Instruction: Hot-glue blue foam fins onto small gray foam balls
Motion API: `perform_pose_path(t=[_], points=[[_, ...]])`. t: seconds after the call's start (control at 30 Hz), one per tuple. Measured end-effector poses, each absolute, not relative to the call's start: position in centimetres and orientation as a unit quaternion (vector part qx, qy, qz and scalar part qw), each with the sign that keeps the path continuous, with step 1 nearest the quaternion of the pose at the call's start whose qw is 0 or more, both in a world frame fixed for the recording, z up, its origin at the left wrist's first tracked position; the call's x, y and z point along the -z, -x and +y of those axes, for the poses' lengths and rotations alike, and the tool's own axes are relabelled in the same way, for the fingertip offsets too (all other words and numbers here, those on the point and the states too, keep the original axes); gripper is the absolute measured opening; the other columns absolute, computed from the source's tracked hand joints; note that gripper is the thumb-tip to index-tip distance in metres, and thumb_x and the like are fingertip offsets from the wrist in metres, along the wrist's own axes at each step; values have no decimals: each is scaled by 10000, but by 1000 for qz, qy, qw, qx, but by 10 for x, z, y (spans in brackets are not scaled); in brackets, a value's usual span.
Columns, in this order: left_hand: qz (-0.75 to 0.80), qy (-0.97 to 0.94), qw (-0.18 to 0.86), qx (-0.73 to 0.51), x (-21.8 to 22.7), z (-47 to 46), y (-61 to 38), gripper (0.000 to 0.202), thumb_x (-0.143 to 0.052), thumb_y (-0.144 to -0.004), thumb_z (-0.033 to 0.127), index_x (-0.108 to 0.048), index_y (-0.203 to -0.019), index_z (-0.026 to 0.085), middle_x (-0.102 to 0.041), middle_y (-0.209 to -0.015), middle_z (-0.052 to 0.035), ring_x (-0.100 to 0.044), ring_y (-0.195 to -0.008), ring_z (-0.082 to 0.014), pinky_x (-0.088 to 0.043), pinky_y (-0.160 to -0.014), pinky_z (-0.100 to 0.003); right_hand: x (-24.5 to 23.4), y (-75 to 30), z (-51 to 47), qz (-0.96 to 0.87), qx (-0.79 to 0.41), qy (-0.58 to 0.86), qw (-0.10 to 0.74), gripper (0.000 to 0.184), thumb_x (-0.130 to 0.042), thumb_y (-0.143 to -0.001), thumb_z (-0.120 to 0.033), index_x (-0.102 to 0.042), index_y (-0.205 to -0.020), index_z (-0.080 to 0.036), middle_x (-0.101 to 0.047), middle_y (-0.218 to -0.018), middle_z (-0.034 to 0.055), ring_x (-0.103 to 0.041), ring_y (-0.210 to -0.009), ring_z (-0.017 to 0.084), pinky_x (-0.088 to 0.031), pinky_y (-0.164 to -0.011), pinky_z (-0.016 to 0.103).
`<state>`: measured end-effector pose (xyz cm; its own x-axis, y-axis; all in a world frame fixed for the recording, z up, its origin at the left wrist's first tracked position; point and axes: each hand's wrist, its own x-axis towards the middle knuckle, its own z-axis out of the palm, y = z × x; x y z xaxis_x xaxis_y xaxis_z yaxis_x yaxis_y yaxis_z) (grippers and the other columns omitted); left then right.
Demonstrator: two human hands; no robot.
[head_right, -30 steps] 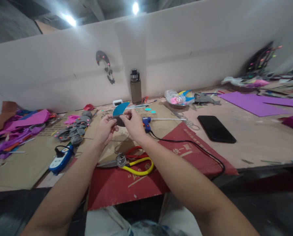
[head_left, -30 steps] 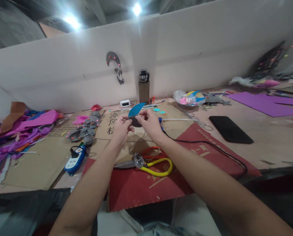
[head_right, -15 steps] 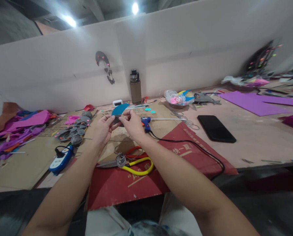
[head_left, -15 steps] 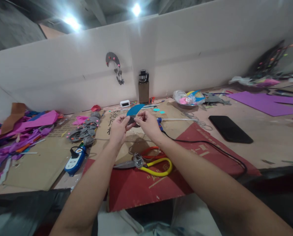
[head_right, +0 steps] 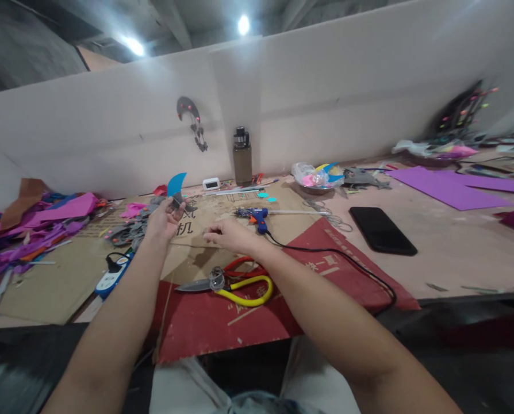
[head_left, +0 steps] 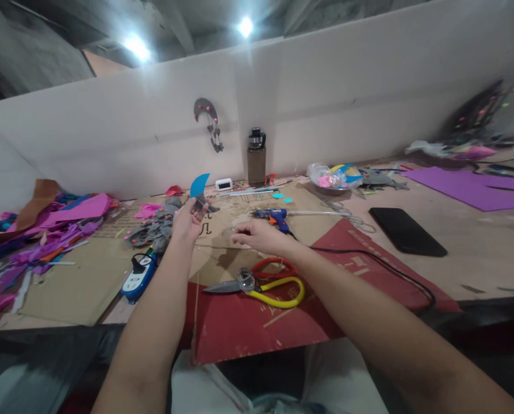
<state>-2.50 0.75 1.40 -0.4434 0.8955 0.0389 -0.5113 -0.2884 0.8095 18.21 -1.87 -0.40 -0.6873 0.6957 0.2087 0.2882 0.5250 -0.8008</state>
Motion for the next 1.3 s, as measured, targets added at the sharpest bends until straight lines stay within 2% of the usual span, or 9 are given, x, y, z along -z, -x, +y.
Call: perform_pose_path(t=[0.4, 0.57, 0.67, 0.8, 0.9, 0.97, 1.07, 1.2, 1.3], points=[[333, -142, 392, -845, -16, 19, 74, 111, -522, -854, 111, -570, -759, 143, -675, -721, -16, -680, -716, -85, -570, -728, -188, -30, -220, -24, -652, -635, 127, 395, 246, -613, -801, -419, -591, -865, -182, -350, -616, -64, -277, -494, 48, -239, -442, 186], [321, -128, 359, -867, -16, 18, 87, 164, -509, -864, 113, -555, -717, 167, -669, -705, 1, -674, -707, -73, -569, -706, -184, -38, -239, -24, -634, -652, 43, 414, 377, -640, -773, -463, -565, -1063, -235, -526, -780, -21, -378, -523, 55, -302, -412, 175], [315, -129, 359, -869, -17, 18, 86, 176, -502, -871, 117, -556, -711, 164, -670, -705, -2, -671, -693, -68, -565, -696, -172, -39, -244, -23, -698, -633, 33, 333, 439, -519, -819, -574, -581, -1090, -234, -632, -923, 34, -535, -632, 99, -445, -511, 221], [348, -178, 381, -838, -18, 18, 73, 141, -494, -871, 138, -593, -771, 141, -691, -760, -39, -688, -716, -103, -560, -635, -165, -40, -244, -17, -833, -426, 289, 203, 552, -322, -899, -587, -675, -894, -163, -693, -972, 114, -636, -876, 186, -484, -771, 283], [351, -240, 389, -817, -17, 17, 57, 132, -490, -864, 132, -593, -780, 129, -706, -781, -58, -694, -717, -123, -562, -633, -177, -34, -244, -3, -787, -164, 554, 218, 584, -299, -910, -560, -686, -829, -130, -704, -902, 170, -650, -888, 237, -468, -758, 290], [346, -263, 389, -812, -15, 15, 46, 108, -509, -843, 111, -587, -771, 133, -709, -763, -44, -695, -703, -123, -567, -649, -187, -23, -245, 10, -756, -86, 625, 177, 549, -349, -900, -536, -696, -843, -115, -701, -947, 198, -650, -928, 259, -466, -767, 297], [345, -292, 406, -794, -13, 12, 32, 99, -519, -833, 98, -590, -768, 124, -706, -730, -57, -701, -711, -143, -568, -637, -192, 1, -244, 27, -739, -117, 657, 95, 442, -524, -826, -499, -702, -880, -99, -698, -976, 210, -651, -935, 270, -479, -763, 302], [354, -315, 431, -768, -11, 10, 23, 75, -538, -820, 92, -596, -776, 110, -708, -751, -78, -704, -711, -159, -574, -631, -209, 30, -238, 38, -727, -173, 639, 183, 211, -665, -724, -268, -701, -855, -106, -695, -876, 222, -650, -924, 291, -490, -766, 340], [366, -330, 447, -746, -5, 11, 19, 45, -565, -806, 94, -608, -803, 106, -707, -773, -82, -703, -695, -162, -575, -615, -216, 37, -238, 41, -706, -202, 642, 221, 199, -686, -684, -264, -682, -825, -123, -685, -770, 185, -654, -843, 285, -501, -701, 345]])
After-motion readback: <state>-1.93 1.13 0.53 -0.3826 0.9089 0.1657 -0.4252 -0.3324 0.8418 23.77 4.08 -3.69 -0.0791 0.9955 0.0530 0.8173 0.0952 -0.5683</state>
